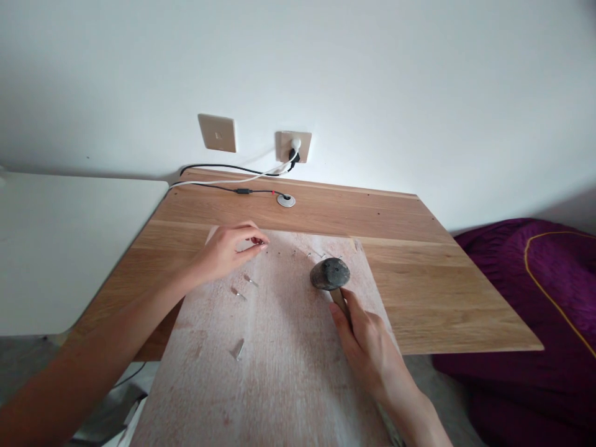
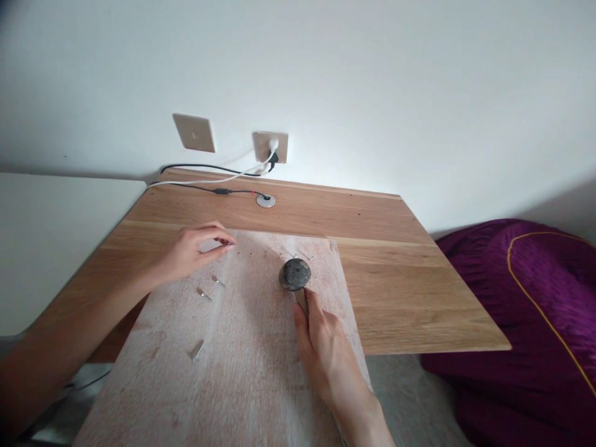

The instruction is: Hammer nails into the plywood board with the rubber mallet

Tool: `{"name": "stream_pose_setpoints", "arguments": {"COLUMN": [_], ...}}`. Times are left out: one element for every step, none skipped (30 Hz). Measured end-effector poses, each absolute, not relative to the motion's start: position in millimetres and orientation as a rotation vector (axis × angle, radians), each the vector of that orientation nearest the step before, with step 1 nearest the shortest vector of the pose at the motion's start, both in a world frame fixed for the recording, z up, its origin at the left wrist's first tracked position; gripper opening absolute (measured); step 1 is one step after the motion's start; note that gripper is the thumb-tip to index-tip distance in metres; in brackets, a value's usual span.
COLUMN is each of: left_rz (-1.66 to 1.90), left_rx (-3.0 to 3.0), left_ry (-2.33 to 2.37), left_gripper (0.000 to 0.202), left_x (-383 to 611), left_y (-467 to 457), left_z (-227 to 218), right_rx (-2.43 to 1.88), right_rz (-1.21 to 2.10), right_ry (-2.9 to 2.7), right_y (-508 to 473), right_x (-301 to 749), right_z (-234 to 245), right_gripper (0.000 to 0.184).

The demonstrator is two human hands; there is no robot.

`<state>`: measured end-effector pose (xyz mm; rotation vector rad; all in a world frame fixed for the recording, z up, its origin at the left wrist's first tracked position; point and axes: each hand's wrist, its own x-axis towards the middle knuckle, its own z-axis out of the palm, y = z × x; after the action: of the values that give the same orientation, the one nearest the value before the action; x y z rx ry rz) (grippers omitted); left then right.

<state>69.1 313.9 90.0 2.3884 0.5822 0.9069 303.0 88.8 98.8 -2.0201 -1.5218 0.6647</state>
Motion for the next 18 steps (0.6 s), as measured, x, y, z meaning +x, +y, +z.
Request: {"name": "stream_pose_setpoints", "arguments": {"left_rz": [0.904, 0.891, 0.865, 0.831, 0.803, 0.779, 0.772, 0.781, 0.796, 0.821, 0.845, 0.872, 0.897, 0.913, 0.922, 0.931, 0.940, 0.950], "left_rx": [2.369, 2.368, 2.385, 2.414, 2.445, 2.475, 2.495, 2.502, 2.499, 2.489, 2.474, 2.456, 2.436, 2.416, 2.398, 2.382, 2.368, 2.355], "left_ry": [0.604, 0.617, 0.620, 0.623, 0.630, 0.647, 0.677, 0.711, 0.743, 0.769, 0.789, 0.800, 0.806, 0.808, 0.810, 0.819, 0.834, 0.856], "left_gripper": [0.011, 0.012, 0.012, 0.012, 0.012, 0.013, 0.014, 0.015, 0.016, 0.015, 0.015, 0.014, 0.014, 0.014, 0.014, 0.013, 0.013, 0.013], "left_x": [70.5, 72.7, 75.5, 78.7, 82.0, 85.2, 88.1, 90.3, 91.9, 92.8, 93.2, 93.2, 93.0, 92.9, 92.8, 93.0, 93.3, 93.8], "left_y": [315.2, 317.4, 320.5, 324.5, 329.2, 334.2, 339.3, 344.0, 347.9, 350.9, 352.9, 353.9, 354.1, 353.7, 353.0, 352.0, 351.0, 350.0], "left_z": [94.5, 98.0, 100.1, 100.3, 98.7, 95.4, 90.9, 85.5, 79.9, 74.6, 69.8, 65.9, 63.0, 61.0, 59.8, 59.2, 58.9, 58.9], "right_rx": [-2.021, -2.021, -2.020, -2.017, -2.012, -2.011, -2.013, -2.019, -2.029, -2.038, -2.043, -2.042, -2.038, -2.037, -2.037, -2.037, -2.034, -2.028], "right_rz": [0.656, 0.644, 0.631, 0.613, 0.598, 0.584, 0.571, 0.555, 0.536, 0.519, 0.504, 0.489, 0.477, 0.464, 0.452, 0.441, 0.434, 0.431], "right_ry": [-1.526, -1.533, -1.540, -1.545, -1.550, -1.555, -1.562, -1.570, -1.583, -1.597, -1.614, -1.632, -1.650, -1.664, -1.676, -1.687, -1.700, -1.717], "right_y": [88.9, 89.1, 89.3, 89.5, 89.7, 89.7, 89.6, 89.5, 89.2, 88.9, 88.7, 88.6, 88.7, 89.0, 89.4, 90.1, 90.9, 91.7], "right_x": [303.0, 303.1, 303.3, 303.4, 303.6, 303.6, 303.7, 303.6, 303.4, 303.3, 303.1, 303.0, 303.0, 303.2, 303.5, 304.1, 304.9, 305.9], "right_z": [98.5, 98.1, 97.4, 96.6, 95.7, 94.9, 94.2, 93.6, 93.1, 92.8, 92.5, 92.2, 92.1, 92.0, 92.0, 92.2, 92.5, 92.9], "right_gripper": [0.037, 0.037, 0.037, 0.037, 0.037, 0.037, 0.037, 0.037, 0.037, 0.037, 0.037, 0.037, 0.038, 0.039, 0.039, 0.039, 0.039, 0.039]}}
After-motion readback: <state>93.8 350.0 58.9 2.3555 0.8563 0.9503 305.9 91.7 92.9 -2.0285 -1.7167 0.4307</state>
